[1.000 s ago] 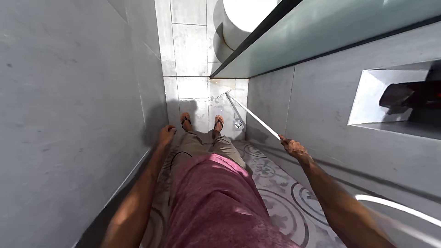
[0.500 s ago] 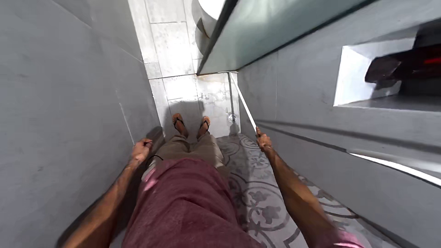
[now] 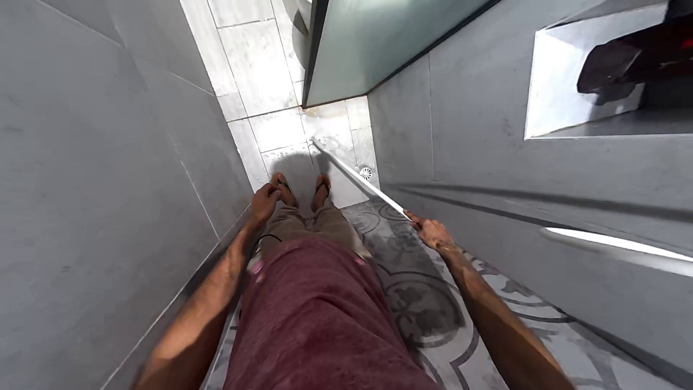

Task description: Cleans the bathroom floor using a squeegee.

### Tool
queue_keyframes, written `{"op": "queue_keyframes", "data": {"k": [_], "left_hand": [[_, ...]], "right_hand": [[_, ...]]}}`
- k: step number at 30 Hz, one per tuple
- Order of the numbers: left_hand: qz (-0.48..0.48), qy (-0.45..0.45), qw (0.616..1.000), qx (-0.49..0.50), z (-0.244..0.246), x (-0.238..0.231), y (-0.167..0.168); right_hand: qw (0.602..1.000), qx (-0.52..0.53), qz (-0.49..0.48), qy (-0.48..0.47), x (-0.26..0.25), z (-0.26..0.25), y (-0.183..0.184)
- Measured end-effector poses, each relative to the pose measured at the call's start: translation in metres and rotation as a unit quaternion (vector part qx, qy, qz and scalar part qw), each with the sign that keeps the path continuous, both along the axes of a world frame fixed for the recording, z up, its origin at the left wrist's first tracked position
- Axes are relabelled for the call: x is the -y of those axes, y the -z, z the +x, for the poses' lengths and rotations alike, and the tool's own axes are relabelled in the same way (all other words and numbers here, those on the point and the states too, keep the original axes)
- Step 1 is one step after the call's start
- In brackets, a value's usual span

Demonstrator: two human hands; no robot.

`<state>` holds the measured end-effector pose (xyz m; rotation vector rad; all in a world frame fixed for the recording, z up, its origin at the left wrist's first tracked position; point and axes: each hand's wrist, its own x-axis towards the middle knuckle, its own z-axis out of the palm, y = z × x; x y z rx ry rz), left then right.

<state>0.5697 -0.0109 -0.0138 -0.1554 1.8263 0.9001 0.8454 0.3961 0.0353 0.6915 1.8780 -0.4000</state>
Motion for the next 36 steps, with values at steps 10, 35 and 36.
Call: {"op": "queue_keyframes", "data": {"k": [10,35,36], "left_hand": [[-0.085,-0.103,0.981,-0.142,0.040,0.078,0.024],[-0.074,-0.084,0.984,-0.140,0.036,0.033,0.029],[-0.088,-0.111,0.981,-0.136,0.035,0.037,0.035]], "right_hand": [[0.999,0.010,0.022,-0.047,-0.027,-0.058,0.049],[0.991,-0.035,0.015,0.130,-0.068,0.030,0.057],[0.990,-0.024,0.016,0.141,-0.077,0.052,0.053]]}}
